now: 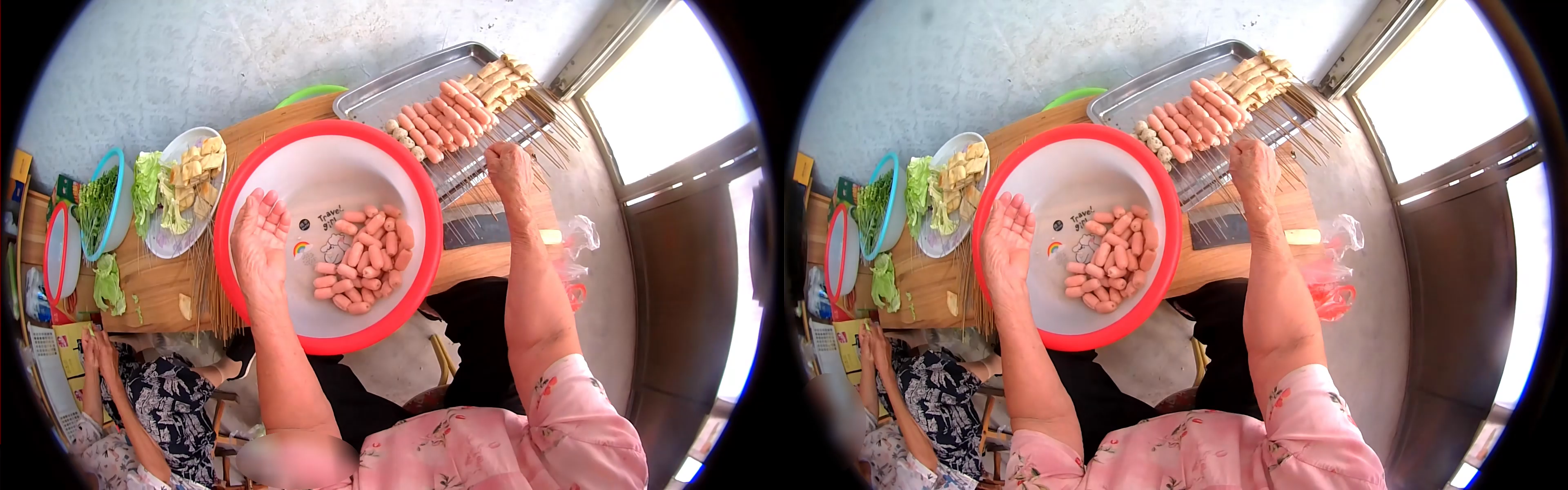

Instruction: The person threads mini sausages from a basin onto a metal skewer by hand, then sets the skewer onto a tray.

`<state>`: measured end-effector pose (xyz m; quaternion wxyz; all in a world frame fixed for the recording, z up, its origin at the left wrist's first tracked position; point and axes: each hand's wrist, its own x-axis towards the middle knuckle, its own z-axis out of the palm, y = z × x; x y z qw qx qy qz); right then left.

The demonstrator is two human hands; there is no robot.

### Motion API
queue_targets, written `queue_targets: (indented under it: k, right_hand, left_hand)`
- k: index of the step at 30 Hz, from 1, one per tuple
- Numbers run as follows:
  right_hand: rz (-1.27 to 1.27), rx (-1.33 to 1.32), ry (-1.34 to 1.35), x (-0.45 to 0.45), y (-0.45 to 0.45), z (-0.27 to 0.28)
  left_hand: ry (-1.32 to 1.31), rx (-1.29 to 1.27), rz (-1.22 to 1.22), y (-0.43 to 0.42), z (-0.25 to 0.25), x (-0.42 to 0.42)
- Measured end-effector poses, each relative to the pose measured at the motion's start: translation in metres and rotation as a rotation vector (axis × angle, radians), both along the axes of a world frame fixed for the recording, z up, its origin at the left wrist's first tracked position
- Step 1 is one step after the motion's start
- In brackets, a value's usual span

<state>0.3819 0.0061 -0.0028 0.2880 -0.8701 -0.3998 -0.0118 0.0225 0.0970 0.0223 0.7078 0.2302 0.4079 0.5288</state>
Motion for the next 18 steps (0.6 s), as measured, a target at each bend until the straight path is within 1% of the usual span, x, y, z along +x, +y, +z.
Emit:
queue_targets:
  k: [5, 10, 13, 15, 16, 18]
  right_hand:
    - [-0.061, -0.063, 0.009, 0.007, 0.0, -0.01]
    - [-0.11, -0.104, 0.026, 0.0, -0.002, -0.001]
    - [-0.114, -0.036, -0.008, -0.006, -0.002, 0.001]
    - [-0.052, 0.065, -0.036, -0.014, -0.002, 0.006]
    - [-0.045, 0.063, -0.032, -0.018, -0.002, 0.011]
    - [0.071, 0.163, -0.04, -0.033, 0.001, 0.022]
  left_hand:
    - [0.005, 0.002, -0.007, 0.0, 0.0, 0.0]
    - [0.0, 0.009, -0.003, -0.002, -0.001, -0.002]
    - [0.003, -0.002, 0.009, -0.002, 0.0, -0.006]
    - [-0.002, 0.011, 0.017, -0.002, 0.0, -0.011]
    - [0.002, 0.009, 0.024, -0.001, 0.0, -0.014]
    - [-0.042, 0.013, 0.057, 0.001, -0.002, -0.027]
